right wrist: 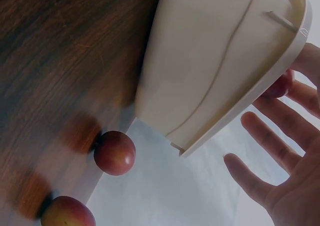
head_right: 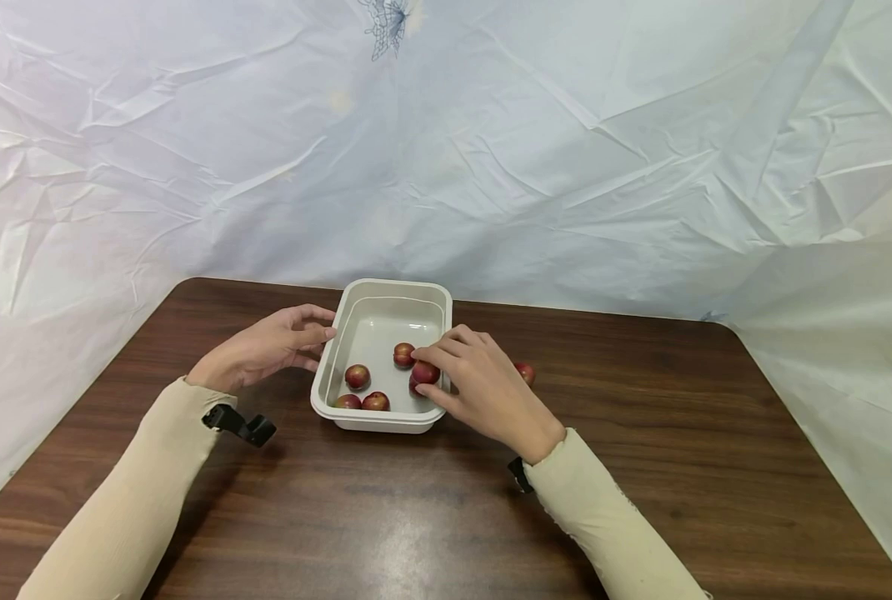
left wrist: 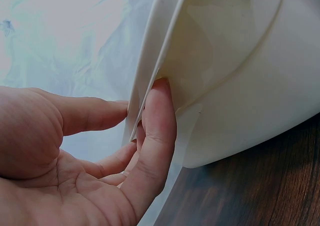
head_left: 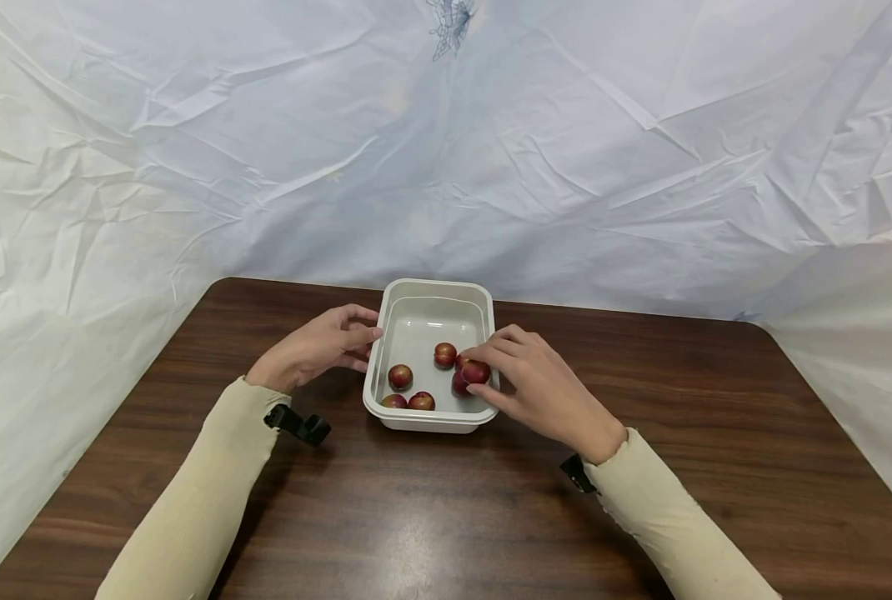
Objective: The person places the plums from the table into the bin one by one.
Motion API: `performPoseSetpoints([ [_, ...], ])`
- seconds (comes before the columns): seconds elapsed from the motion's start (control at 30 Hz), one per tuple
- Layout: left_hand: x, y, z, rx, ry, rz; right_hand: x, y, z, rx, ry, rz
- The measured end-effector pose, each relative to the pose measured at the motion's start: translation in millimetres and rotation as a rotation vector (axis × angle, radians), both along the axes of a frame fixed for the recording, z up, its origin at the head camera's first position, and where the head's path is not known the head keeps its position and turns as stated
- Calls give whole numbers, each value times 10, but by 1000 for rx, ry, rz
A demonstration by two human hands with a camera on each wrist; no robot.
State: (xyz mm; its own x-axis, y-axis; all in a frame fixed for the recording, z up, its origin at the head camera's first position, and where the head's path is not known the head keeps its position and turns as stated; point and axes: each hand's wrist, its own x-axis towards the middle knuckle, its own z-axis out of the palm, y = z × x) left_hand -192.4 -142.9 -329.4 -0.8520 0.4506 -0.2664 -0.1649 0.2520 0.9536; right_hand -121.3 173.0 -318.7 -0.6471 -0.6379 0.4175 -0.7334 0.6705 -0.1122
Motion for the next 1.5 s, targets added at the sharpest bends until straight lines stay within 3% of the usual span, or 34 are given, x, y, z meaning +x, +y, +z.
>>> performPoseSetpoints([
  [0.6, -2, 4, -17, 6, 3, -7, -12, 52, 52, -30, 1, -11],
  [1.07, 0, -9, -14, -12, 9, -3, -78, 183, 122, -41, -7, -94],
  [1.5, -9, -4, -26, -8, 4, -6, -164, 311, 90, -62, -32, -158],
])
